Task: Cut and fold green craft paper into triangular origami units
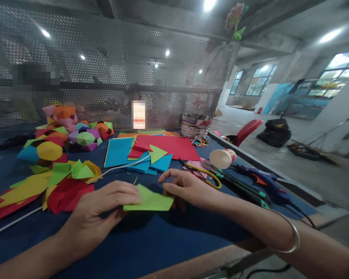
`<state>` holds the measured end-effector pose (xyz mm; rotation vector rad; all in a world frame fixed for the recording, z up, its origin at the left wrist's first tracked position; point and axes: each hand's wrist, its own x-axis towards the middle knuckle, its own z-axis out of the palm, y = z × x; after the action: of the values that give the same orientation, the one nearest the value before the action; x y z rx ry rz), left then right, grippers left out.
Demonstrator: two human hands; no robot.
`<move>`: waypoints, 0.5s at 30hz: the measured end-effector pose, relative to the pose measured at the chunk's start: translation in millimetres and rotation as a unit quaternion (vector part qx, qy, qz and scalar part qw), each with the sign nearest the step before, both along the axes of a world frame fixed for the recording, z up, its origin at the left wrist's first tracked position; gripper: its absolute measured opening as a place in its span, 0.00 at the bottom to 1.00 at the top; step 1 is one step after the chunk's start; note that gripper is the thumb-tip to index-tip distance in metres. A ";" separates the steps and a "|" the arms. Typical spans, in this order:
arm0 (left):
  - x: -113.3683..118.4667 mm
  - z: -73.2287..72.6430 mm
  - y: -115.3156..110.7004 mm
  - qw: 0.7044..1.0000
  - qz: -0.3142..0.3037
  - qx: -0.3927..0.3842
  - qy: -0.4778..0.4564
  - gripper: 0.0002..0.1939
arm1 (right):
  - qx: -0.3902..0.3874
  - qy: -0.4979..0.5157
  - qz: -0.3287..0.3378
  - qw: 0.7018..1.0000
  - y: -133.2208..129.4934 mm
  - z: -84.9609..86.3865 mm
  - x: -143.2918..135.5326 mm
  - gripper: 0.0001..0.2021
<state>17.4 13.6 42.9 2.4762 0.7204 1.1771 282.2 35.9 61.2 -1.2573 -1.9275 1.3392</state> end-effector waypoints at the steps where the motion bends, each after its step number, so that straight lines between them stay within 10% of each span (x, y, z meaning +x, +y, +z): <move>1: 0.4 4.7 -0.8 0.999 0.018 -0.032 -0.028 0.15 | 0.098 -0.082 -0.003 0.992 -1.0 5.6 3.6 0.07; 3: 2.1 13.2 -2.0 0.981 0.075 -0.155 -0.088 0.05 | 0.281 -0.298 -0.045 0.911 -1.2 16.7 15.2 0.11; 6: 5.7 20.0 -1.6 0.870 0.101 -0.420 -0.239 0.13 | 0.294 -0.510 -0.092 0.803 3.6 25.4 37.5 0.12; 9: 8.1 22.3 -0.1 0.782 0.074 -0.550 -0.285 0.21 | 0.257 -0.536 -0.061 0.802 11.3 21.4 52.2 0.09; 15: 6.6 24.8 -1.9 0.784 0.064 -0.559 -0.261 0.21 | 0.264 -0.491 -0.057 0.828 19.8 13.0 49.0 0.17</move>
<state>24.0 11.6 67.8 1.0667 1.0067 0.9500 331.2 55.7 74.3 -1.8767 -2.5193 -0.0612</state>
